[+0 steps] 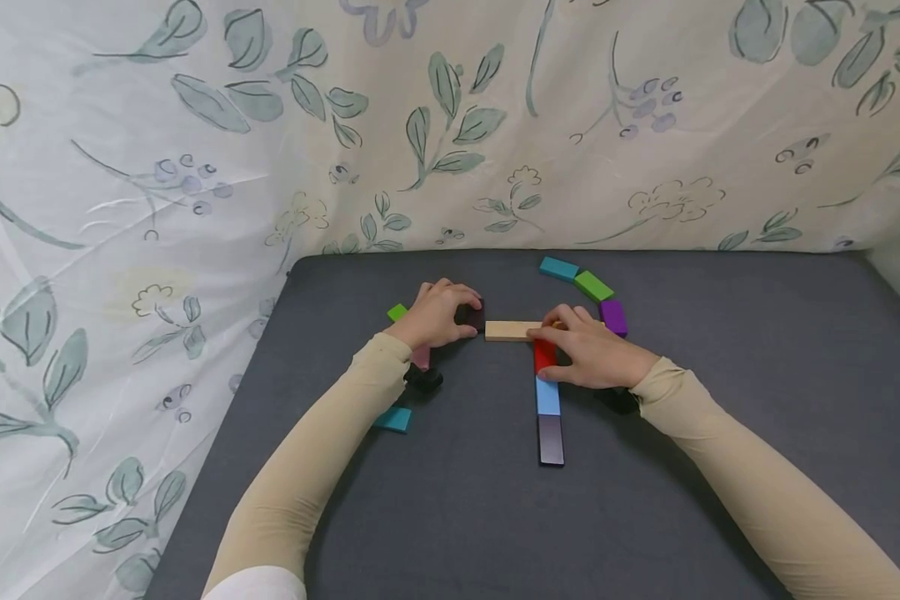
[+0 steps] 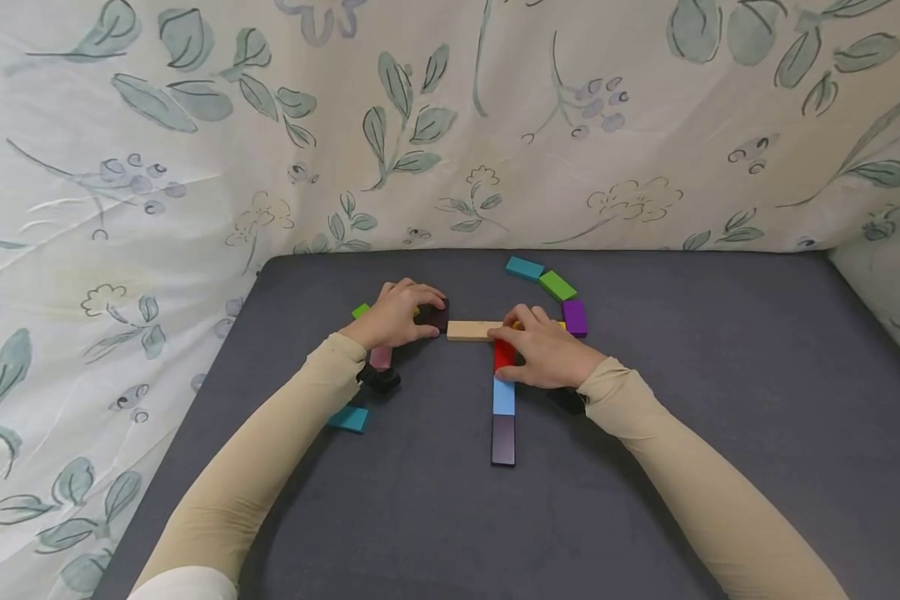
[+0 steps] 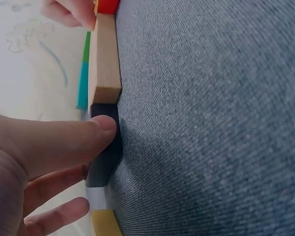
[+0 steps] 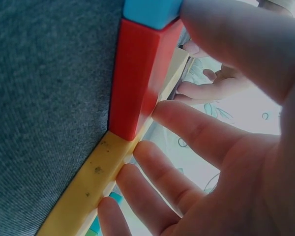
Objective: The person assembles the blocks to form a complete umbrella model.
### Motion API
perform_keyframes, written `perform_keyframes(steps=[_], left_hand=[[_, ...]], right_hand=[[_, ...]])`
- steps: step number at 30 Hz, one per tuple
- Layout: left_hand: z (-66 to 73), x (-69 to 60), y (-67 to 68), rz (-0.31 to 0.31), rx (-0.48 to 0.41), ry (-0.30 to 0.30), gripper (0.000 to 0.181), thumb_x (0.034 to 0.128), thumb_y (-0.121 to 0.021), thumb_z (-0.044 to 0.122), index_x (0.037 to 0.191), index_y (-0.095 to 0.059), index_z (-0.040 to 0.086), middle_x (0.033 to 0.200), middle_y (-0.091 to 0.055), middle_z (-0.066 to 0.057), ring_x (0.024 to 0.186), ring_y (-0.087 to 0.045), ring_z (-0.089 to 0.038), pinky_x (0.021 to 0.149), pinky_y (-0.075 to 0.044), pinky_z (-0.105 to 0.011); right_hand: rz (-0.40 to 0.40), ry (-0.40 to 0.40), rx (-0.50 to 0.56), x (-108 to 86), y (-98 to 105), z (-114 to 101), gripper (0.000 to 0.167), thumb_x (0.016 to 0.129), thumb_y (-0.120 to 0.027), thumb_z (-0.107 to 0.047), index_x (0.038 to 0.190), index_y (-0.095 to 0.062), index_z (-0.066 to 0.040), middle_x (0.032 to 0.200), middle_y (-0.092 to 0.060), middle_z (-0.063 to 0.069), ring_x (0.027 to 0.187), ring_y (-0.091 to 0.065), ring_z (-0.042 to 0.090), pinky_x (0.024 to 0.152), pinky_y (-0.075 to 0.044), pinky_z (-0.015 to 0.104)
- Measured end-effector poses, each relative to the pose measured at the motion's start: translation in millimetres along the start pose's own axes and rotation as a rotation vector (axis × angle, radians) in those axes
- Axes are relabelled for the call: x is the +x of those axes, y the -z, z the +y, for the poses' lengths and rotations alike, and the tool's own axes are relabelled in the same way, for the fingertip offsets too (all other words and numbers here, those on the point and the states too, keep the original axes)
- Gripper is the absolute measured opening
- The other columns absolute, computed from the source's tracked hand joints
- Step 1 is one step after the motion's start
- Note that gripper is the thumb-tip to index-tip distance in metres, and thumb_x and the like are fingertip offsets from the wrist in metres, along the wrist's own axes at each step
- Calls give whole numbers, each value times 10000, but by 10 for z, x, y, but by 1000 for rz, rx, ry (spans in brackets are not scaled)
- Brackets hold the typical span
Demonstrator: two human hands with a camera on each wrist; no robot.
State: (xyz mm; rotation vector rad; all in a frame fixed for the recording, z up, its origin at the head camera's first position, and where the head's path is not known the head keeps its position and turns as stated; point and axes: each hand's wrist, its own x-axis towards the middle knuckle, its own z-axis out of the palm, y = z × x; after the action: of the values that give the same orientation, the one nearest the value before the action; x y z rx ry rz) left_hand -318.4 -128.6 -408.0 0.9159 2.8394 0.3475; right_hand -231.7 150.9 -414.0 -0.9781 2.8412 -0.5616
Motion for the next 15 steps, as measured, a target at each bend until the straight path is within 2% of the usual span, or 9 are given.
perform_keyframes(steps=[15], left_hand=[[8, 20, 40, -31, -9, -2, 416, 951, -784, 302, 1332, -703, 155, 1511, -585, -4, 1385, -480, -246, 1145, -325, -511]], right_hand=[[-13, -11, -7, 27, 40, -10, 599, 925, -798, -312, 1437, -616, -60, 1321, -526, 188, 1054, -480, 297, 803, -437, 372]])
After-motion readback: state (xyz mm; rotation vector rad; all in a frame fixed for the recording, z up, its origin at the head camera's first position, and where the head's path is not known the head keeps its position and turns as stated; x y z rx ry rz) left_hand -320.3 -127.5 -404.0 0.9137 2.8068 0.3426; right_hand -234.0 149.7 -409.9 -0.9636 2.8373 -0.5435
